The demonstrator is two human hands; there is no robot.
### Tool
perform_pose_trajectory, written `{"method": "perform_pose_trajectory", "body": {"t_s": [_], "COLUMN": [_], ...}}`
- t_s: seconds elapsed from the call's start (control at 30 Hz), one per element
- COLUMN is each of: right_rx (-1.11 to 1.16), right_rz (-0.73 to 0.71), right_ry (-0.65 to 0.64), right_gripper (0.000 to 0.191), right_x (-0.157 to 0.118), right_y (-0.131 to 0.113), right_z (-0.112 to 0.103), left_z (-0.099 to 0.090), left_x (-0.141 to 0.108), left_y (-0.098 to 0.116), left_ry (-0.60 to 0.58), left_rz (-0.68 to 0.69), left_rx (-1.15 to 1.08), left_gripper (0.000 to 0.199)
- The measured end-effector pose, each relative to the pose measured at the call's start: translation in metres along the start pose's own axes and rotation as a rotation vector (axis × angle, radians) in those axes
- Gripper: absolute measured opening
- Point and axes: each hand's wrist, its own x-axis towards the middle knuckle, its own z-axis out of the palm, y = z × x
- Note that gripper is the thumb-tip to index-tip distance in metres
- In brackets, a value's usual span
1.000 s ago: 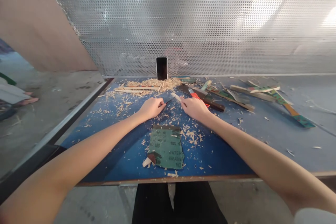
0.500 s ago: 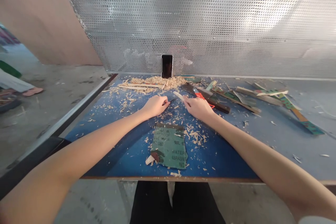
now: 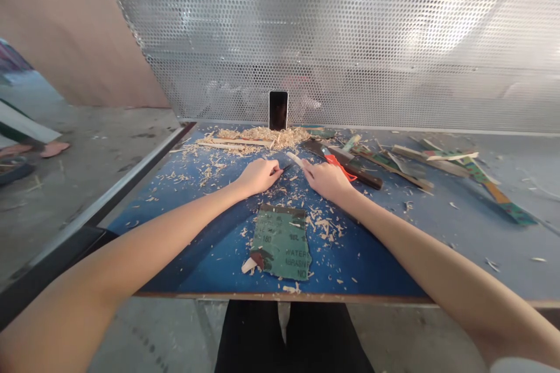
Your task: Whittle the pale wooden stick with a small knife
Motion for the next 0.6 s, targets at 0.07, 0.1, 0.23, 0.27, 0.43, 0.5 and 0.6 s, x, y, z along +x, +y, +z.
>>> {"method": "perform_pose_trajectory", "body": {"t_s": [0.07, 0.1, 0.23, 0.27, 0.43, 0.5, 0.6], "right_rx": [-0.037, -0.051, -0.053, -0.042, -0.01, -0.023, -0.055], "right_rz": [0.002, 0.004, 0.015, 0.02, 0.024, 0.015, -0.004], "right_ry": [-0.012, -0.017, -0.02, -0.018, -0.013, -0.011, -0.02], "right_gripper": [0.06, 0.06, 0.059, 0.058, 0.057, 0.057, 0.058], "right_x": [-0.0007, -0.0012, -0.0041, -0.0047, -0.0057, -0.0053, -0.0049], "right_y": [-0.0012, -0.0015, 0.0002, 0.0011, 0.0045, 0.0047, 0.0037], "right_z": [-0.002, -0.0031, -0.0058, -0.0057, -0.0027, -0.0021, -0.0035], "left_z": [0.0008, 0.0013, 0.0031, 0.0032, 0.002, 0.0012, 0.0005], "left_x": [0.0001, 0.0002, 0.0005, 0.0005, 0.0004, 0.0004, 0.0002], "left_y": [-0.0008, -0.0014, -0.0028, -0.0028, -0.0012, -0.0007, -0.0004], "left_ry": [0.005, 0.007, 0.014, 0.014, 0.011, 0.005, 0.003], "left_rz": [0.0, 0.003, 0.003, 0.0, -0.012, -0.019, -0.016], "left_rx": [0.003, 0.005, 0.005, 0.002, -0.013, -0.014, -0.016], "left_gripper": [0.027, 0.027, 0.026, 0.026, 0.027, 0.026, 0.026]}}
